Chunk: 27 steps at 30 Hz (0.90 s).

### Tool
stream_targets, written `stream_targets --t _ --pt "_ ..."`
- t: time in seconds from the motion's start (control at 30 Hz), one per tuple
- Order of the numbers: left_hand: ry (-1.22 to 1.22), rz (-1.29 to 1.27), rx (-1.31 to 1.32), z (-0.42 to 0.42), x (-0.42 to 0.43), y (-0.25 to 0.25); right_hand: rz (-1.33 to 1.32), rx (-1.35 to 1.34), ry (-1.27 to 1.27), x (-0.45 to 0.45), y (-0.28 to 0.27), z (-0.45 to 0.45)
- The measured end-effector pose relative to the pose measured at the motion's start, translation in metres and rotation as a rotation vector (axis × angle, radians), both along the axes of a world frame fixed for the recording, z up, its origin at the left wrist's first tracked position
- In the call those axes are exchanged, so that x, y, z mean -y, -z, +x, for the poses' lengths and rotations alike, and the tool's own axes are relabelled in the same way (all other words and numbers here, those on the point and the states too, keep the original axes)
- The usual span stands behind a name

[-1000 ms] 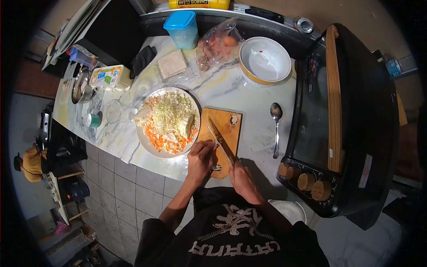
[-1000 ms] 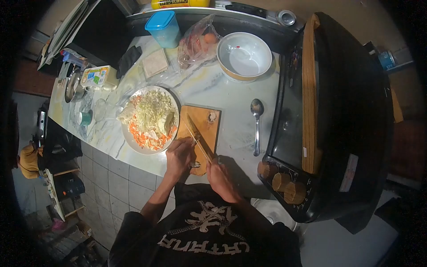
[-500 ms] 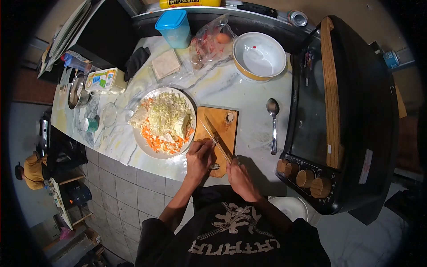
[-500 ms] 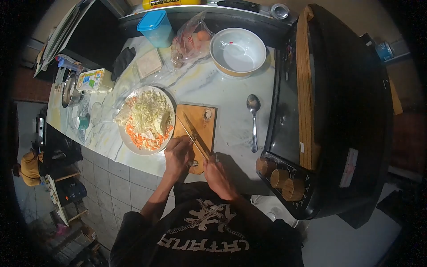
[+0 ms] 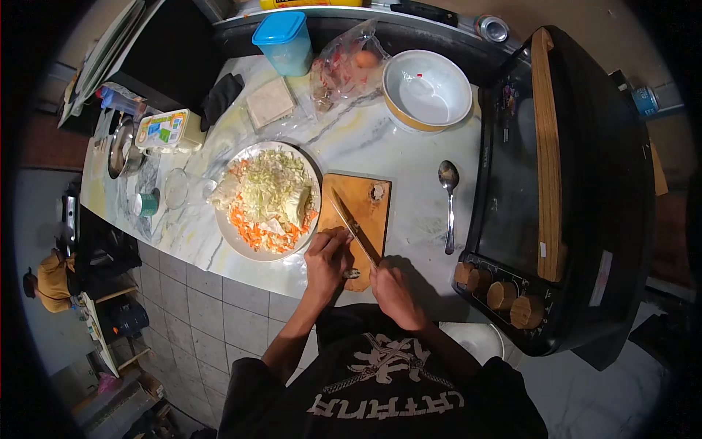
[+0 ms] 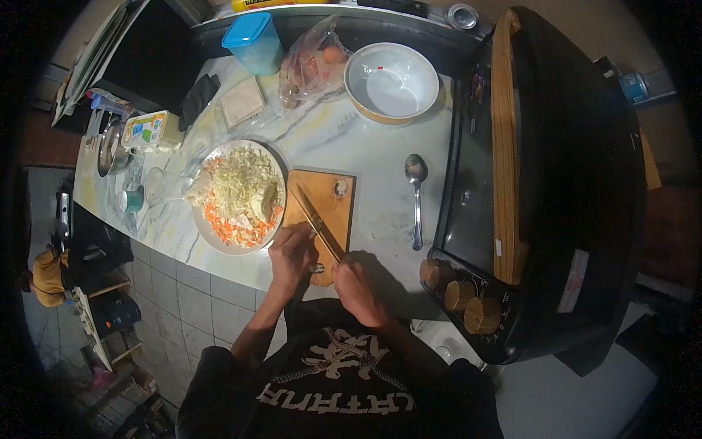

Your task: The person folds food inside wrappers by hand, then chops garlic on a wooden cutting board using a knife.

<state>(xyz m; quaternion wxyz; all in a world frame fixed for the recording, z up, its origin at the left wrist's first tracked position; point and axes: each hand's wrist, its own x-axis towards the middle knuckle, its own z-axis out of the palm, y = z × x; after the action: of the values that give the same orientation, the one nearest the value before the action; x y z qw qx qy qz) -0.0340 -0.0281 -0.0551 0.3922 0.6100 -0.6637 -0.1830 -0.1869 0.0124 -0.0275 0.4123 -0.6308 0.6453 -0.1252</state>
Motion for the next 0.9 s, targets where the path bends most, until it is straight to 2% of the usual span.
stream_targets --t 0.2,0.4,0.47,0.6,0.9 --pt "0.008 0.000 -0.004 0.000 0.000 -0.001 0.014 -0.057 -0.063 0.002 0.001 0.000" --pt "0.042 0.042 -0.004 0.003 0.001 -0.005 -0.135 -0.110 -0.064 -0.004 0.004 0.003" --pt "0.053 0.042 0.008 0.003 0.002 -0.005 -0.037 -0.119 -0.043 -0.002 -0.001 0.004" --pt "0.061 0.063 0.016 0.003 0.002 -0.005 -0.130 -0.139 -0.125 -0.001 -0.009 0.000" --pt "0.085 0.044 0.008 0.004 0.001 -0.004 -0.065 -0.128 -0.082 -0.004 -0.003 -0.003"
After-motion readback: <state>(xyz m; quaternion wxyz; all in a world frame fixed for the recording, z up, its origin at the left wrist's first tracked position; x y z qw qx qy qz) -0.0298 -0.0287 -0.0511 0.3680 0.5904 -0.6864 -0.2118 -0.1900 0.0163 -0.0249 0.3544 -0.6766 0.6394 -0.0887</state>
